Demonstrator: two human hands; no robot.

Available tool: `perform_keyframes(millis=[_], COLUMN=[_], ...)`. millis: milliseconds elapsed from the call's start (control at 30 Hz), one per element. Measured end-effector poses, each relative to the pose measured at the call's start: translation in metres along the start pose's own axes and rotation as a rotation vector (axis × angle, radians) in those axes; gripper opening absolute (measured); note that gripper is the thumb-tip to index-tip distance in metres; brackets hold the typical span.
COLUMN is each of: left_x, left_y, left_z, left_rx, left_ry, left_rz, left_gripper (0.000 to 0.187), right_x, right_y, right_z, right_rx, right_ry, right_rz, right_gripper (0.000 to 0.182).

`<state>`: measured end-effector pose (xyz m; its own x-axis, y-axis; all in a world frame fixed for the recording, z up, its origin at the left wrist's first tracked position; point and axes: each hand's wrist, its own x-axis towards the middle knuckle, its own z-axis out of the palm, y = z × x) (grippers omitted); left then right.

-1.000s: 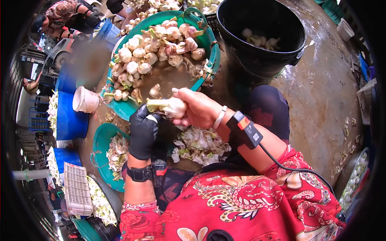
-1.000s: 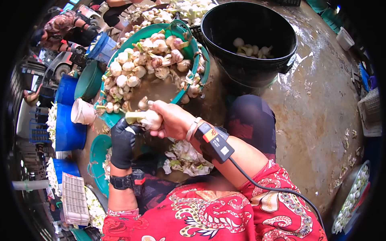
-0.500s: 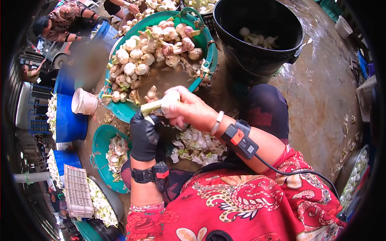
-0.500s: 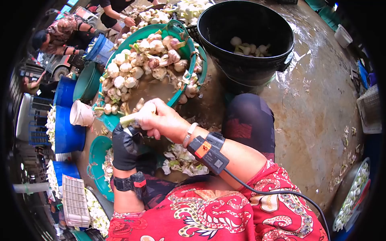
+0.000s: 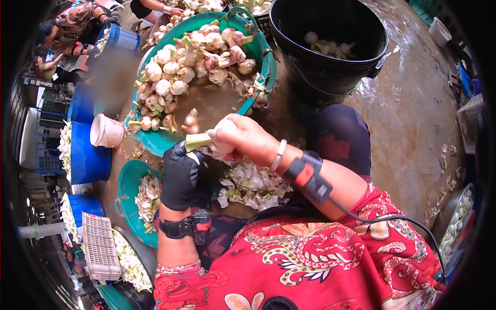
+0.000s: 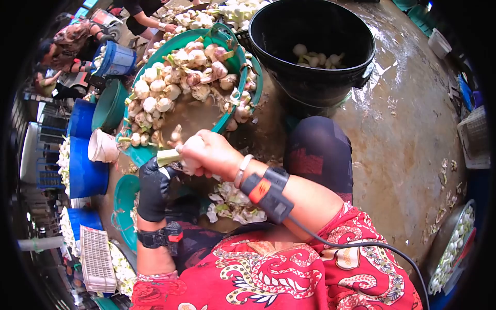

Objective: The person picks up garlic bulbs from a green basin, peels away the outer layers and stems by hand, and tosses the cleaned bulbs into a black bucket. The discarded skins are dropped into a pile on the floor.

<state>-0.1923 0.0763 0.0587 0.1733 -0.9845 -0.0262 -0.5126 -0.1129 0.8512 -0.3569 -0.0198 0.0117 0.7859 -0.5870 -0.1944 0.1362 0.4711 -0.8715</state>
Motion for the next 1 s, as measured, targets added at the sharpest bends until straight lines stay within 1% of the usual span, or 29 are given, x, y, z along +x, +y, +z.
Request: perform_keyframes(millis=[33,67,133,167,200,267,300,333,400,433,467,500,533,567,600,633,667,700,733,800,833,867,900,933,1000], left_x=[0.001,0.0,0.001,0.003,0.003,0.009,0.012,0.015,0.002,-0.003,-0.008,-0.008,-0.007,-0.006,-0.006,-0.005,-0.004,-0.004,-0.005,-0.007,-0.005,-0.004,-0.002,-0.001,0.001], left_y=[-0.001,0.001,0.004,0.006,0.005,0.006,0.004,0.005,-0.005,-0.008,-0.007,0.004,0.012,0.009,0.004,0.001,0.001,0.002,0.005,0.01,0.008,0.005,0.001,-0.002,-0.009], left_z=[-0.006,-0.012,-0.019,-0.019,-0.018,-0.013,-0.01,-0.01,-0.012,-0.003,0.008,0.025,0.036,0.032,0.025,0.02,0.019,0.019,0.019,0.021,0.021,0.021,0.02,0.017,0.008], left_rx=[-0.168,-0.167,-0.208,-0.164,-0.162,-0.293,-0.326,-0.285,-0.368,-0.374,-0.456,-0.529,-0.601,-0.603,-0.632,-0.662,-0.665,-0.644,-0.622,-0.66,-0.713,-0.766,-0.825,-0.823,0.061], left_ry=[-0.028,-0.027,-0.064,-0.097,-0.1,-0.01,0.079,0.137,0.094,0.123,0.125,0.217,0.308,0.311,0.269,0.227,0.225,0.206,0.187,0.15,0.148,0.147,0.131,0.138,0.23], left_rz=[-0.119,-0.122,-0.169,-0.115,-0.121,-0.136,-0.097,-0.049,-0.217,-0.204,-0.164,-0.099,-0.034,-0.036,-0.076,-0.115,-0.112,-0.121,-0.131,-0.141,-0.135,-0.129,-0.117,-0.116,0.228], left_gripper=[0.023,0.023,0.027,0.033,0.033,0.039,0.044,0.044,0.042,0.041,0.04,0.037,0.033,0.033,0.03,0.027,0.027,0.025,0.023,0.023,0.023,0.023,0.027,0.027,0.025], right_x=[0.001,0.005,0.003,0.006,0.003,-0.003,-0.003,0.0,0.005,0.005,0.004,0.008,0.007,0.004,0.0,0.001,0.002,0.012,0.015,0.018,0.018,0.017,0.017,0.016,0.014], right_y=[-0.002,0.006,0.006,0.009,0.01,0.006,0.007,0.005,0.005,0.003,0.003,0.015,0.014,0.01,0.003,0.001,-0.001,0.001,0.006,0.011,0.011,0.01,0.008,0.007,0.003], right_z=[0.0,-0.01,-0.013,-0.015,-0.012,-0.005,-0.003,-0.006,-0.009,-0.007,-0.002,0.001,0.005,0.006,0.008,0.006,0.003,-0.004,-0.007,-0.008,-0.007,-0.004,-0.001,-0.002,0.007], right_rx=[0.21,0.402,0.401,0.463,0.47,0.501,0.622,0.534,0.398,0.278,0.157,0.0,-0.29,-0.094,0.1,0.316,0.529,0.62,0.621,0.757,0.754,0.675,0.594,0.464,0.362], right_ry=[-0.101,-0.256,-0.472,-0.581,-0.58,-0.538,-0.477,-0.358,-0.111,-0.075,-0.042,-0.017,0.053,-0.004,-0.059,-0.049,-0.038,-0.247,-0.246,-0.253,-0.25,-0.096,0.054,0.067,0.086], right_rz=[0.091,0.18,0.29,0.322,0.324,0.224,0.123,0.019,-0.07,-0.112,-0.147,-0.391,-0.585,-0.461,-0.335,-0.162,0.013,0.031,0.033,0.193,0.197,0.076,-0.046,-0.17,-0.465], right_gripper=[0.036,0.039,0.04,0.04,0.04,0.033,0.031,0.035,0.049,0.051,0.054,0.057,0.06,0.065,0.069,0.066,0.063,0.049,0.049,0.019,0.019,0.016,0.014,0.014,0.011])
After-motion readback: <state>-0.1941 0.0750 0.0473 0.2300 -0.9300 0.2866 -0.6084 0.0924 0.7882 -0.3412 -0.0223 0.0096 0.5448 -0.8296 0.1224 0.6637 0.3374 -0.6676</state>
